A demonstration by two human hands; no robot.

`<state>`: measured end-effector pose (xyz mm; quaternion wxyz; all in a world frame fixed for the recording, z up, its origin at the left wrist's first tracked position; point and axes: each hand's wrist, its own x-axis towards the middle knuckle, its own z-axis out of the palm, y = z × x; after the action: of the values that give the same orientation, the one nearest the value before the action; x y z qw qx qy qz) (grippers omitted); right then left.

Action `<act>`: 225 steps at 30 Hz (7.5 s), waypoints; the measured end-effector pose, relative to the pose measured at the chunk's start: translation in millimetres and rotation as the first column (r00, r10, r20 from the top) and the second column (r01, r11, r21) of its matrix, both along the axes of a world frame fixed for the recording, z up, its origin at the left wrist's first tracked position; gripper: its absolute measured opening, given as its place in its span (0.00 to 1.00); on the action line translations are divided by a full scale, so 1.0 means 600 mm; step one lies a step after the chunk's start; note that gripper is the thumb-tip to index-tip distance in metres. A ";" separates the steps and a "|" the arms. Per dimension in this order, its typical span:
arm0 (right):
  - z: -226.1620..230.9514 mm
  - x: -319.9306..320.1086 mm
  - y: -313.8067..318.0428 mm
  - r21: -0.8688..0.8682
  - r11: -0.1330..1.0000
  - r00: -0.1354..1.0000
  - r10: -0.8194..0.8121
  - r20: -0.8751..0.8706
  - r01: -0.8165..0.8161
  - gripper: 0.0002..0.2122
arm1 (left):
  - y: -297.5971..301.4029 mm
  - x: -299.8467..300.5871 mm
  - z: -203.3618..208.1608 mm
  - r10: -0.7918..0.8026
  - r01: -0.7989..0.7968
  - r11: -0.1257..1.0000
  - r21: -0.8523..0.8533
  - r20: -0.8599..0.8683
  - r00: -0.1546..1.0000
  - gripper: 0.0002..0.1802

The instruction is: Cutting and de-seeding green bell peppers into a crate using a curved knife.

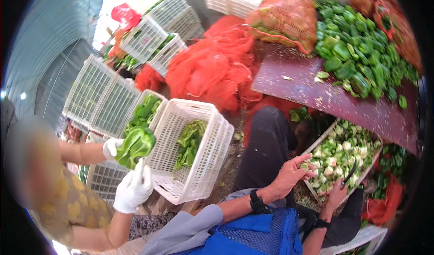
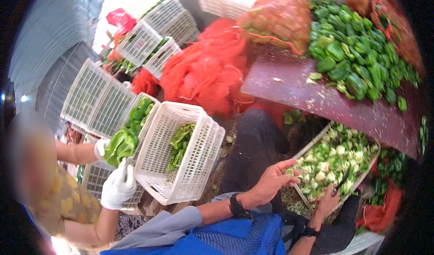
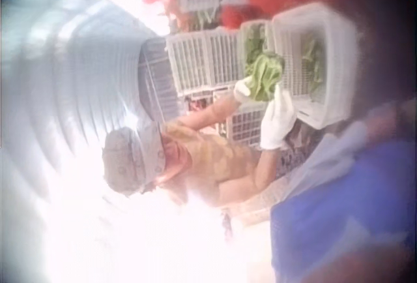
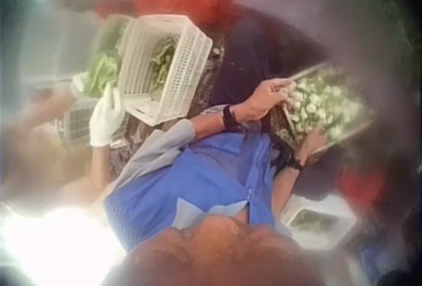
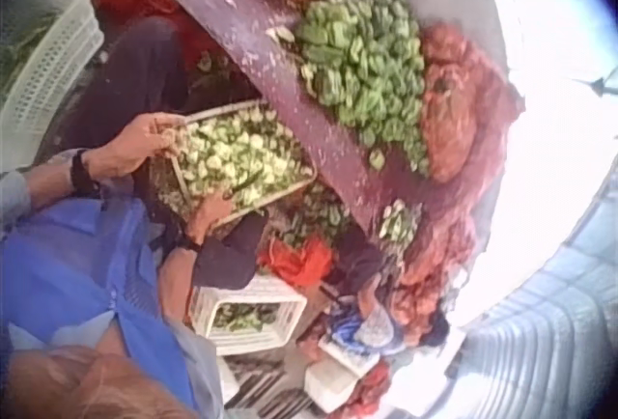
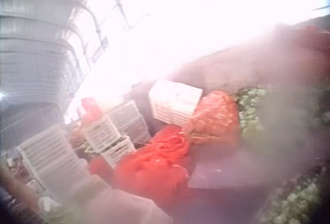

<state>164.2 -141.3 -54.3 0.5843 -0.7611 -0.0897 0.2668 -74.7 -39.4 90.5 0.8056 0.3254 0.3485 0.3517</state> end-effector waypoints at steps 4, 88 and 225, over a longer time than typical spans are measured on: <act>-0.062 0.017 -0.021 -0.007 0.998 0.997 0.059 0.046 -0.059 0.16 | 0.027 -0.051 0.010 0.143 -0.142 0.990 -0.010 0.089 0.986 0.34; 0.015 -0.050 -0.044 0.006 0.970 0.963 -0.239 -0.122 0.242 0.05 | 0.129 -0.167 0.096 0.380 -0.020 0.627 0.779 -0.284 0.880 0.16; 0.125 -0.089 -0.050 -0.200 0.959 0.938 0.249 0.241 -0.203 0.08 | 0.020 0.182 -0.156 0.125 0.578 0.255 0.775 -0.619 0.775 0.50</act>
<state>111.1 -171.4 20.5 0.4645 -0.8220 -0.2303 0.2354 34.5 -27.2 -2.9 0.3498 0.8729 0.2378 0.2430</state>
